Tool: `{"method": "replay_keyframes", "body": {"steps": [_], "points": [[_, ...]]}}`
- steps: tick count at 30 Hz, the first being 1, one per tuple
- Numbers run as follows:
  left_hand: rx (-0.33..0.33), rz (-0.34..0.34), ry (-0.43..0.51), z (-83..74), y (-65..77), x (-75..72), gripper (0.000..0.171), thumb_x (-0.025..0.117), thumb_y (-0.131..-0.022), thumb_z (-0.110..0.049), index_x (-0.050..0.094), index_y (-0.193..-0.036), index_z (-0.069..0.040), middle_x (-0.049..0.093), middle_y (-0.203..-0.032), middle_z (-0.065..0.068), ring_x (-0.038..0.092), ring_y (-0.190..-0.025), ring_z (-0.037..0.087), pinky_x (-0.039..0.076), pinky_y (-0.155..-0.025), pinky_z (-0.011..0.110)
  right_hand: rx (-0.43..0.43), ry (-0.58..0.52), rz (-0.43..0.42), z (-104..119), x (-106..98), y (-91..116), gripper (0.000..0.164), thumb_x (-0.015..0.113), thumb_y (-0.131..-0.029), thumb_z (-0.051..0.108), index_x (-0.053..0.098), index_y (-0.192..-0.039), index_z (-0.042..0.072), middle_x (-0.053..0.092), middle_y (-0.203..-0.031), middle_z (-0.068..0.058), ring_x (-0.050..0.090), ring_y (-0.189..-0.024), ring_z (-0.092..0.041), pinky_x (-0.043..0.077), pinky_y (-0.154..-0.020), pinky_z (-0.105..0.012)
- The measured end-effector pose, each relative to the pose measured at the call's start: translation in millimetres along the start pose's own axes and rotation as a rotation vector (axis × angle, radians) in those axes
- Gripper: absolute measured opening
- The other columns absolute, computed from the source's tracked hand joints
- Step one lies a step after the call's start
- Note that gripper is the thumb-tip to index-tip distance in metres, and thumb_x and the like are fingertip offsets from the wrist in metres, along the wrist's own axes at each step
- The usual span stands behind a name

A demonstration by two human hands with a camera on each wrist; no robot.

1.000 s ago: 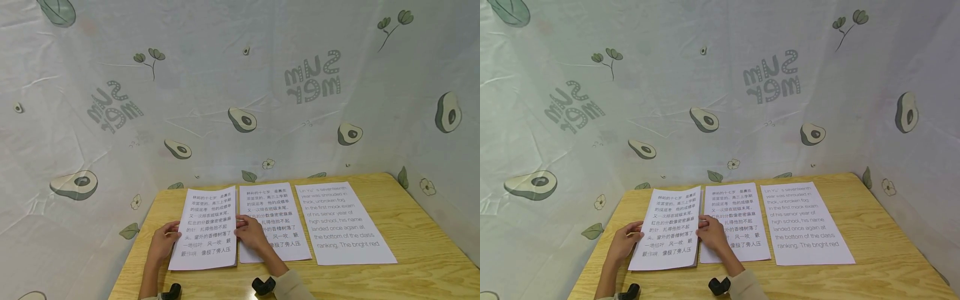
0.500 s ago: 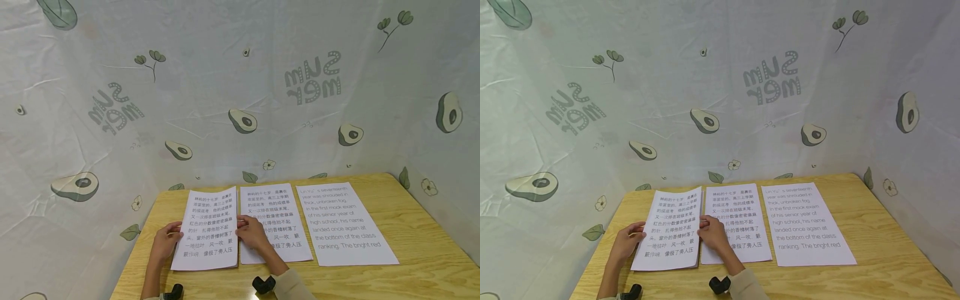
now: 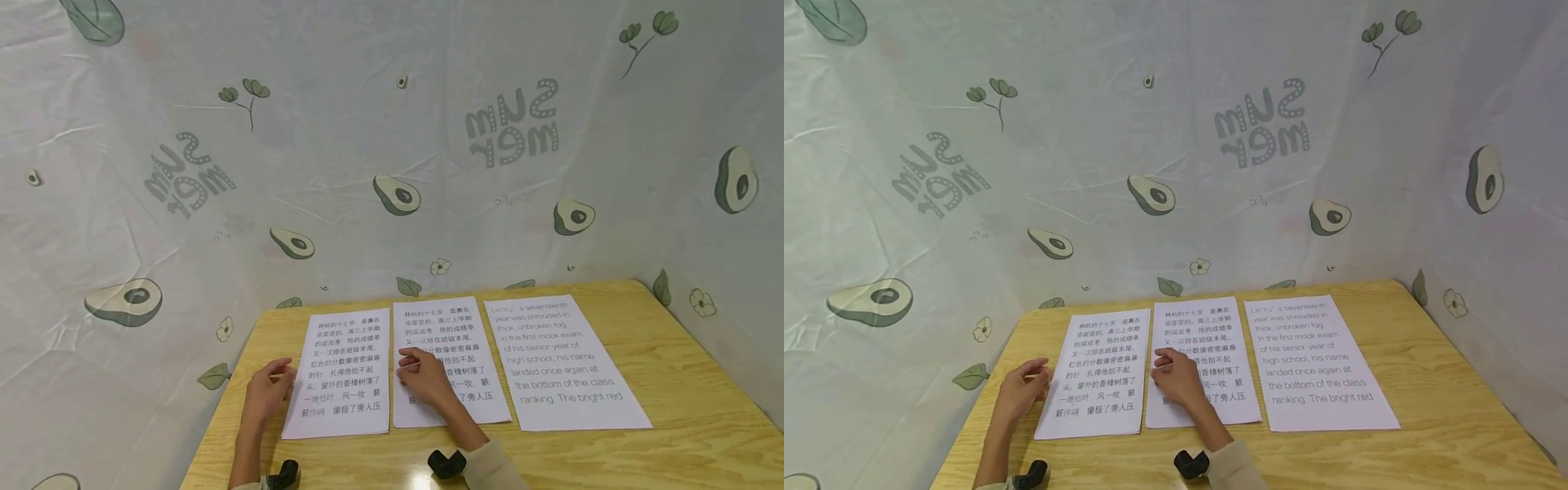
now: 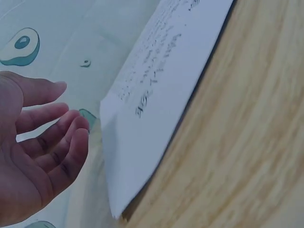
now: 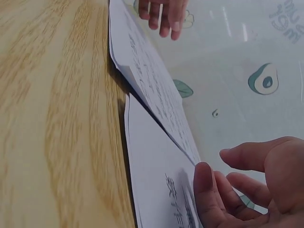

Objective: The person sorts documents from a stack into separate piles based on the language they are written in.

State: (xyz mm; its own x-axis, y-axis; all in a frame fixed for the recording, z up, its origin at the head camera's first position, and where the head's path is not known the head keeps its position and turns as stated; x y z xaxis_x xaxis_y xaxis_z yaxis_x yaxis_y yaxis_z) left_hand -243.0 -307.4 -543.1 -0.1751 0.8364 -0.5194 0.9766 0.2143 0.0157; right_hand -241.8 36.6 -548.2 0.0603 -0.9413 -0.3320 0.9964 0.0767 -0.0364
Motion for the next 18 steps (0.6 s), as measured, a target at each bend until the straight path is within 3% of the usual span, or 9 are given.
{"method": "replay_keyframes", "body": {"steps": [7, 18], "points": [[0.037, 0.012, 0.003, -15.7, 3.0, 14.8, 0.039, 0.069, -0.103, -0.011, 0.066, -0.139, 0.004, 0.072, -0.117, 0.022, 0.071, -0.087, 0.021, 0.059, -0.066, 0.023, 0.020, -0.024, -0.035, -5.5, -20.7, 2.2, 0.043, 0.075, -0.093, 0.005, 0.069, -0.135, -0.005, 0.075, -0.110, -0.014, 0.074, -0.088, -0.016, 0.063, -0.073, -0.028], [0.060, 0.063, 0.041, -41.0, 6.8, 62.0, 0.038, 0.072, -0.103, -0.016, 0.069, -0.138, -0.001, 0.072, -0.113, 0.015, 0.070, -0.088, 0.020, 0.061, -0.070, 0.024, 0.081, 0.004, -0.069, -18.2, -62.6, 6.4, 0.041, 0.073, -0.096, 0.006, 0.069, -0.136, -0.003, 0.074, -0.112, -0.013, 0.073, -0.086, -0.014, 0.063, -0.073, -0.026]]}}
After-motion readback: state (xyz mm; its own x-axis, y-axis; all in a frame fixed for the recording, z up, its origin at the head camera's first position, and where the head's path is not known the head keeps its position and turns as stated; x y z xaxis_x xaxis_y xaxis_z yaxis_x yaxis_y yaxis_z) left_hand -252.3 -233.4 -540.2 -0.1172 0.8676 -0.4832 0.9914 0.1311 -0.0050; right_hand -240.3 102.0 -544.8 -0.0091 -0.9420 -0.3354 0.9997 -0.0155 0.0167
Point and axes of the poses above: each hand's wrist, its own y-axis away from the middle knuckle, its own x-axis out of the palm, z = x × y, the point moved 2 cm from there along -y, towards the middle knuckle
